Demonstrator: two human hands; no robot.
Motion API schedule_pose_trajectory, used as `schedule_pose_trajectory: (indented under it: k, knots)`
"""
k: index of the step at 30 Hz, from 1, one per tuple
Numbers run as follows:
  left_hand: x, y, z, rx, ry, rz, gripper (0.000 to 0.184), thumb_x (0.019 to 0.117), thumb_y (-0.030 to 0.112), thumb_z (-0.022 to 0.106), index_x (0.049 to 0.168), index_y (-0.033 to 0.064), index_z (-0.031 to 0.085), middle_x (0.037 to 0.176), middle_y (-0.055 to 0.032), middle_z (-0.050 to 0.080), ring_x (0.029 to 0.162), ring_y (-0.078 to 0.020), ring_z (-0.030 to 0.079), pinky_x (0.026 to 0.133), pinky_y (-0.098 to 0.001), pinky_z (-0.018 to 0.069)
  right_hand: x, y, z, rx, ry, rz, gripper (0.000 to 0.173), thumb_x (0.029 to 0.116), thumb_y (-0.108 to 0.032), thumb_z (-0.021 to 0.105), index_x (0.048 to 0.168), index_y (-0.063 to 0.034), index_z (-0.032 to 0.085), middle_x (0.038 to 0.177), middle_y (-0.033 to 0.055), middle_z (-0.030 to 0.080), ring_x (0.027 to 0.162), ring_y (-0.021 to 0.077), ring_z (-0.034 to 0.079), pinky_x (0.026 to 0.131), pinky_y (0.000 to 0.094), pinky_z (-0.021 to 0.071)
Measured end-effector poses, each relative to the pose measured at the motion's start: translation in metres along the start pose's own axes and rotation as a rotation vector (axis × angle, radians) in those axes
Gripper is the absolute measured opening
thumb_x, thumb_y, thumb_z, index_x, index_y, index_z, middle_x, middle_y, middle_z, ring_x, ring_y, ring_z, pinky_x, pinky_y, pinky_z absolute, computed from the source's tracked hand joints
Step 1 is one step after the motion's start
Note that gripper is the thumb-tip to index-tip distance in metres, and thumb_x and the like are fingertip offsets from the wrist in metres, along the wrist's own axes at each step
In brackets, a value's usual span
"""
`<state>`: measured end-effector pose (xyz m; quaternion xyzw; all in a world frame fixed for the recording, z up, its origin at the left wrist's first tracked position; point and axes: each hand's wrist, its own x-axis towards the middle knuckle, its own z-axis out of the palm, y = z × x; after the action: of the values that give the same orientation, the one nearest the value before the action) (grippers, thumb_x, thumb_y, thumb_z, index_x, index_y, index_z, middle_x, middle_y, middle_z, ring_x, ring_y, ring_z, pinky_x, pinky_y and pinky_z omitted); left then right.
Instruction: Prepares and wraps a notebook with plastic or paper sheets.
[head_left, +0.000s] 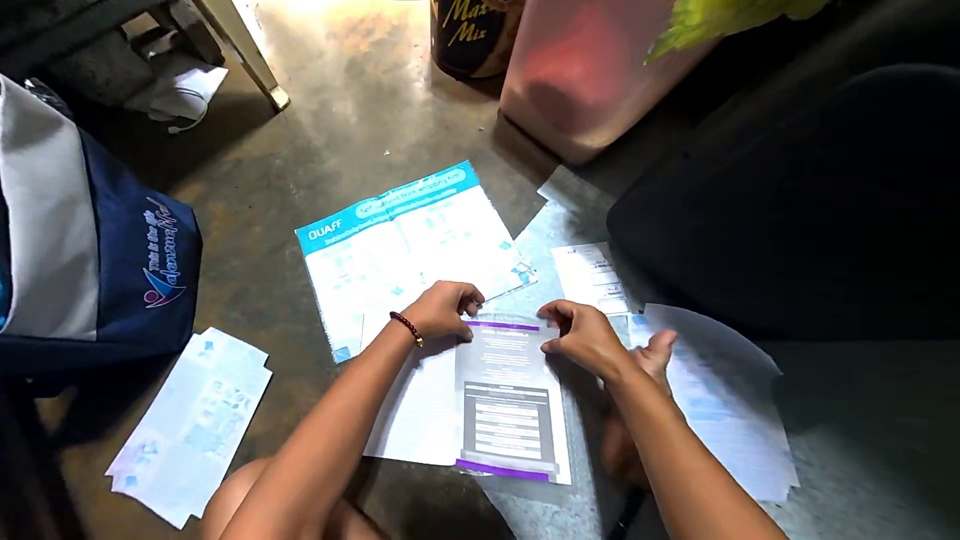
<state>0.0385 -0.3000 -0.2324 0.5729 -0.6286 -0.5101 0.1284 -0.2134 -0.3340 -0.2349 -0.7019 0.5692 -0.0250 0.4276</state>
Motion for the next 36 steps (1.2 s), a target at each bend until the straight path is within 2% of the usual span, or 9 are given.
schedule_pose_trajectory:
  k: [2,5,9,13,18,24,28,32,36]
  knots:
    - [0.002,0.006,0.006,0.134,0.008,-0.024,0.048,0.0794,0.004,0.084,0.124,0.0001,0.067,0.102,-0.0143,0.07,0.093,-0.027,0.065,0.088,-0.0492,0.0521,0.001,0.0,0.001,-0.014,0.018,-0.002,0.057,0.0709,0.015,0.078,0.124,0.0042,0.062,0.095,0.0173,0.064,0.085,0.0277,0.061,0.081,0.0474,0.051]
    - [0.005,0.013,0.014,0.267,0.035,-0.044,0.038,0.0814,0.008,0.083,0.116,0.0018,0.071,0.1,-0.0149,0.071,0.102,-0.0326,0.065,0.093,-0.0537,0.0489,0.001,0.0,0.001,-0.044,0.024,-0.005,0.057,0.0716,0.014,0.079,0.125,0.0038,0.062,0.099,0.019,0.065,0.092,0.0318,0.062,0.086,0.05,0.0499]
    - [0.008,0.013,0.017,0.332,0.031,-0.028,0.029,0.0833,0.008,0.081,0.11,0.0025,0.073,0.105,-0.0157,0.071,0.108,-0.0342,0.063,0.095,-0.0527,0.0479,0.004,0.003,-0.002,-0.088,0.015,-0.036,0.039,0.0754,0.005,0.082,0.113,0.0032,0.071,0.106,0.0212,0.068,0.105,0.0359,0.06,0.094,0.0518,0.0467]
    - [0.009,0.01,0.017,0.335,0.014,0.008,0.02,0.0852,0.008,0.079,0.104,0.002,0.074,0.104,-0.016,0.07,0.108,-0.0334,0.063,0.095,-0.0513,0.0473,0.008,0.01,-0.002,-0.089,0.039,-0.134,0.022,0.0786,0.002,0.081,0.099,0.0037,0.074,0.101,0.0204,0.068,0.105,0.0367,0.059,0.093,0.0519,0.0461]
    - [0.007,0.013,0.02,0.333,0.028,0.012,0.019,0.0856,0.003,0.076,0.104,-0.0007,0.074,0.108,-0.019,0.069,0.111,-0.0358,0.062,0.097,-0.0524,0.0469,0.01,0.009,-0.002,-0.069,0.047,-0.159,0.024,0.0773,0.006,0.081,0.1,0.0049,0.075,0.106,0.0221,0.068,0.108,0.0384,0.059,0.097,0.053,0.046]
    - [0.003,0.021,0.03,0.313,0.124,-0.079,0.02,0.0932,0.003,0.066,0.112,-0.0007,0.073,0.113,-0.0198,0.068,0.111,-0.0342,0.064,0.099,-0.0501,0.049,0.009,0.005,0.001,-0.147,0.061,-0.204,0.023,0.0823,0.006,0.075,0.105,0.0016,0.077,0.111,0.0206,0.067,0.112,0.039,0.057,0.099,0.0539,0.0452]
    - [-0.001,0.032,0.043,0.358,0.197,-0.156,0.023,0.0965,0.005,0.061,0.116,0.0013,0.073,0.119,-0.0187,0.067,0.118,-0.0342,0.061,0.102,-0.0477,0.0471,0.009,0.001,0.005,-0.236,0.086,-0.284,0.016,0.0878,0.002,0.071,0.102,0.0015,0.078,0.106,0.0196,0.07,0.109,0.0397,0.06,0.098,0.055,0.0444]
    - [-0.004,0.028,0.052,0.352,0.28,-0.15,0.021,0.0976,0.007,0.061,0.112,0.0004,0.074,0.115,-0.0196,0.069,0.116,-0.0349,0.062,0.101,-0.0468,0.0474,0.009,0.007,0.014,-0.242,0.165,-0.374,0.013,0.0894,0.002,0.068,0.096,0.0008,0.079,0.1,0.0193,0.071,0.103,0.0395,0.061,0.094,0.0544,0.0456]
    - [-0.008,0.02,0.073,0.354,0.468,-0.074,0.019,0.0968,0.003,0.057,0.1,-0.0038,0.074,0.111,-0.0203,0.07,0.097,-0.033,0.071,0.084,-0.0461,0.0563,0.005,0.016,0.033,-0.258,0.405,-0.503,0.012,0.0867,0.005,0.066,0.088,0.0024,0.078,0.093,0.0207,0.072,0.09,0.0409,0.066,0.082,0.0543,0.0534]
